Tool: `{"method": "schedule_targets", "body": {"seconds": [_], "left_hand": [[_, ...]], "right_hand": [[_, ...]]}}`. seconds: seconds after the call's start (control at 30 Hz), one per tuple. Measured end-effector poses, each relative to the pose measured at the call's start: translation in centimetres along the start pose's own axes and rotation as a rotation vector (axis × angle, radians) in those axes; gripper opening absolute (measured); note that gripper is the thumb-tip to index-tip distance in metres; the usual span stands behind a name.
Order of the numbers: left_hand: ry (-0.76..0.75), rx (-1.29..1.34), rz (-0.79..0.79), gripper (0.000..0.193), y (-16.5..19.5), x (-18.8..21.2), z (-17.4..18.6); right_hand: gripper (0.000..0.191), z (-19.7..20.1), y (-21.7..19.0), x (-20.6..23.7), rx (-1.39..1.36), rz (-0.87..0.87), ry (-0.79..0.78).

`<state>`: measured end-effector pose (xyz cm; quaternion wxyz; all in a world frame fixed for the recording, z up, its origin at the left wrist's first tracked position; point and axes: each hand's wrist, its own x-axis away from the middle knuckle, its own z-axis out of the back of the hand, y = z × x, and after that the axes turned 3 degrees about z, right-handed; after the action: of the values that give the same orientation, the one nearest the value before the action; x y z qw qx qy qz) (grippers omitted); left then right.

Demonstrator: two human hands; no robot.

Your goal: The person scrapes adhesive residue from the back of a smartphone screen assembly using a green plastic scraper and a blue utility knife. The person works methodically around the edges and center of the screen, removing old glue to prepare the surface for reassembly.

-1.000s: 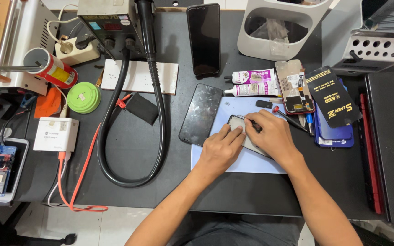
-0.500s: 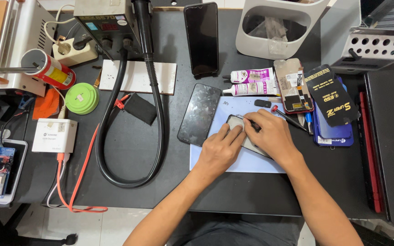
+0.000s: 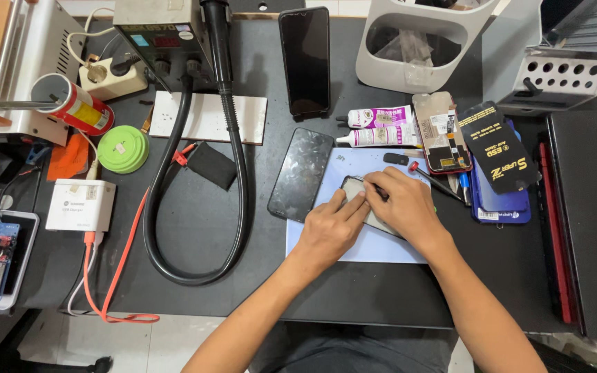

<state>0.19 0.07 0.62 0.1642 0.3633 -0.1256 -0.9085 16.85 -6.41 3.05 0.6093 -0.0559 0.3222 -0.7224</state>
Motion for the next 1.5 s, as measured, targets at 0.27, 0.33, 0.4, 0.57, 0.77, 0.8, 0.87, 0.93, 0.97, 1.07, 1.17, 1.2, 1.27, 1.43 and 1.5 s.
{"method": "schedule_targets", "body": {"seconds": [0.27, 0.33, 0.4, 0.57, 0.77, 0.8, 0.87, 0.93, 0.97, 1.07, 1.17, 1.2, 1.27, 1.43, 1.5], "left_hand": [[-0.014, 0.022, 0.002, 0.032, -0.21, 0.0, -0.04], [-0.014, 0.026, 0.005, 0.032, -0.21, 0.06, -0.09], [-0.013, 0.028, 0.006, 0.032, -0.22, 0.08, -0.13], [0.005, 0.036, 0.01, 0.032, -0.15, 0.07, -0.14], [0.01, 0.056, 0.041, 0.03, 0.07, -0.02, 0.09], [0.009, 0.062, 0.044, 0.03, 0.11, -0.03, 0.13], [0.012, 0.058, 0.044, 0.03, 0.1, -0.09, 0.18], [0.014, 0.061, 0.05, 0.03, 0.17, -0.04, 0.24], [0.016, 0.064, 0.05, 0.03, 0.15, -0.07, 0.21], [0.02, 0.074, 0.052, 0.031, 0.15, -0.09, 0.18], [0.019, 0.074, 0.054, 0.03, 0.14, -0.06, 0.15], [0.019, 0.073, 0.055, 0.03, 0.12, -0.06, 0.13], [0.029, 0.078, 0.061, 0.03, 0.1, -0.06, 0.09], [0.016, 0.069, 0.04, 0.03, -0.04, -0.11, 0.08], [0.003, 0.065, 0.028, 0.031, -0.15, -0.13, 0.18]], "right_hand": [[0.01, -0.04, -0.25, -0.21, 0.039, 0.025, 0.009], [0.011, 0.0, -0.3, -0.22, 0.043, 0.031, 0.002], [0.011, 0.04, -0.32, -0.23, 0.045, 0.049, 0.005], [0.013, 0.02, -0.41, -0.26, 0.004, 0.039, 0.03], [0.014, 0.29, -0.43, -0.14, -0.052, 0.008, 0.061], [0.015, 0.41, -0.39, -0.09, -0.045, 0.013, 0.063], [0.013, 0.62, -0.3, -0.06, -0.023, 0.061, 0.082], [0.011, 0.72, -0.27, 0.0, -0.018, 0.077, 0.076], [0.011, 0.73, -0.25, -0.01, -0.024, 0.069, 0.064], [0.011, 0.75, -0.19, -0.02, -0.02, 0.08, 0.049], [0.011, 0.73, -0.08, -0.03, -0.011, 0.091, 0.039], [0.011, 0.71, -0.04, -0.03, -0.008, 0.092, 0.036], [0.011, 0.63, 0.01, 0.01, 0.019, 0.083, 0.025], [0.012, 0.24, -0.09, 0.15, 0.045, 0.053, 0.015], [0.011, 0.12, -0.15, 0.11, 0.037, 0.046, 0.021]]}}
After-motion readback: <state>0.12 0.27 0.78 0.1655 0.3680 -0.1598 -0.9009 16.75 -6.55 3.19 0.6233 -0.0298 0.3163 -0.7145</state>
